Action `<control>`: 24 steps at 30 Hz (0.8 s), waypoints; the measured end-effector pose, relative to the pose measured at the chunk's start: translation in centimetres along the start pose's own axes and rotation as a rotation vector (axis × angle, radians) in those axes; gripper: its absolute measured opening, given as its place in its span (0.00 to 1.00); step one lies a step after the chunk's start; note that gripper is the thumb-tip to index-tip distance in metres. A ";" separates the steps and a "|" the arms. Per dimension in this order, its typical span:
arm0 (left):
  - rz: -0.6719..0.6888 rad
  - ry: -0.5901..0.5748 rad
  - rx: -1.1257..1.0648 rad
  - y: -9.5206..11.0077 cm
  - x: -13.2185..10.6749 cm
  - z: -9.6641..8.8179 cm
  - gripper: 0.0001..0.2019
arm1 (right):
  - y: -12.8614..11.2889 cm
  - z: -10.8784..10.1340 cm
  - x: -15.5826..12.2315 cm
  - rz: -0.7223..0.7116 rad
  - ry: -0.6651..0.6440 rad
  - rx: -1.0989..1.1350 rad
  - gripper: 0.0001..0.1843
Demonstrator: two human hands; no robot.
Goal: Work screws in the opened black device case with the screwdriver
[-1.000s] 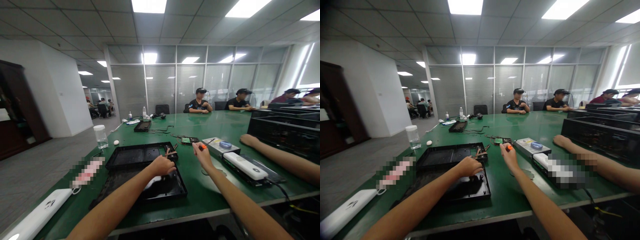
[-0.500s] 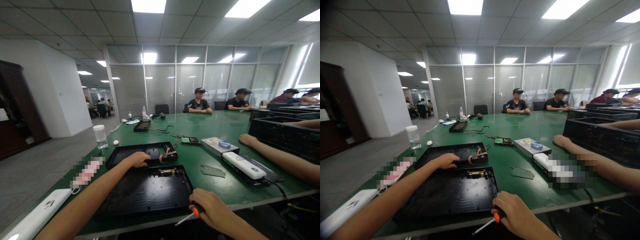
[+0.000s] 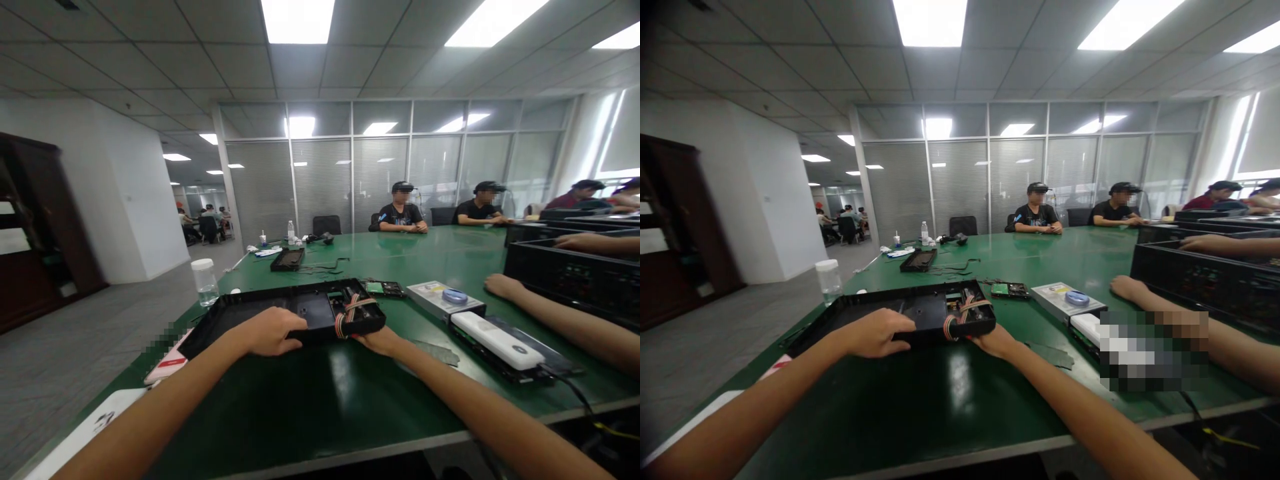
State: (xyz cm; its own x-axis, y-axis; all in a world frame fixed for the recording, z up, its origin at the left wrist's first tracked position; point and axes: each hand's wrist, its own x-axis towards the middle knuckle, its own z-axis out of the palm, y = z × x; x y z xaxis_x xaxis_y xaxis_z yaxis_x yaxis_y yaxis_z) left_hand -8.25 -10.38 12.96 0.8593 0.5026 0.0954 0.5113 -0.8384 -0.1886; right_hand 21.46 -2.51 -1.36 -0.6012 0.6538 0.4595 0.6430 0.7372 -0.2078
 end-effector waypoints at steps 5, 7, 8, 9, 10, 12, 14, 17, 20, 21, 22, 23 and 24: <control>0.015 -0.077 -0.069 4.2 -3.7 1.6 0.06 | 3.1 -1.1 -1.5 0.075 0.023 -0.176 0.24; 0.021 -0.101 -0.094 5.3 -4.5 2.5 0.05 | 4.4 -2.0 -2.1 0.227 0.010 -0.324 0.25; 0.022 -0.113 -0.103 5.6 -4.7 3.0 0.05 | 5.1 -2.5 -2.3 0.292 -0.021 -0.378 0.24; 0.022 -0.124 -0.112 5.9 -4.8 3.4 0.05 | 5.9 -3.0 -2.5 0.348 -0.065 -0.417 0.22; 0.017 -0.135 -0.118 6.2 -4.9 3.8 0.05 | 6.6 -3.5 -2.7 0.402 -0.108 -0.439 0.20; -0.005 -0.157 -0.125 6.4 -4.8 4.5 0.06 | 7.8 -4.5 -3.2 0.511 -0.154 -0.441 0.17; -0.053 -0.184 -0.127 6.2 -4.5 4.9 0.07 | 8.5 -5.1 -3.6 0.609 -0.105 -0.386 0.14; -0.146 -0.280 -0.171 5.2 -3.4 5.0 0.11 | 8.0 -4.8 -3.6 0.659 0.017 -0.151 0.17; -0.166 -0.327 -0.263 2.7 -1.0 4.8 0.17 | 6.0 -3.3 -2.8 0.539 0.040 0.066 0.26; -0.163 -0.286 -0.268 1.6 0.1 4.9 0.19 | 5.2 -2.7 -2.4 0.478 0.026 0.079 0.26; -0.163 -0.213 -0.244 0.5 1.2 5.2 0.19 | 4.4 -2.2 -2.0 0.424 0.006 0.059 0.24; -0.181 -0.112 -0.192 -0.7 2.3 5.7 0.18 | 3.7 -1.7 -1.7 0.389 -0.019 0.011 0.21; -0.203 -0.026 -0.146 -1.8 3.4 6.5 0.16 | 3.2 -1.5 -1.5 0.378 -0.053 -0.053 0.18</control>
State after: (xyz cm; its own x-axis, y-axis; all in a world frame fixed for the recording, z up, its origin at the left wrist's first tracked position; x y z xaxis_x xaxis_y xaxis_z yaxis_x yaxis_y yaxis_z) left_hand -6.37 -5.79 7.28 0.7387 0.6678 0.0913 0.6721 -0.7400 -0.0250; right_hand 25.06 -1.38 -1.42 -0.3401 0.8866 0.3135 0.8465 0.4339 -0.3087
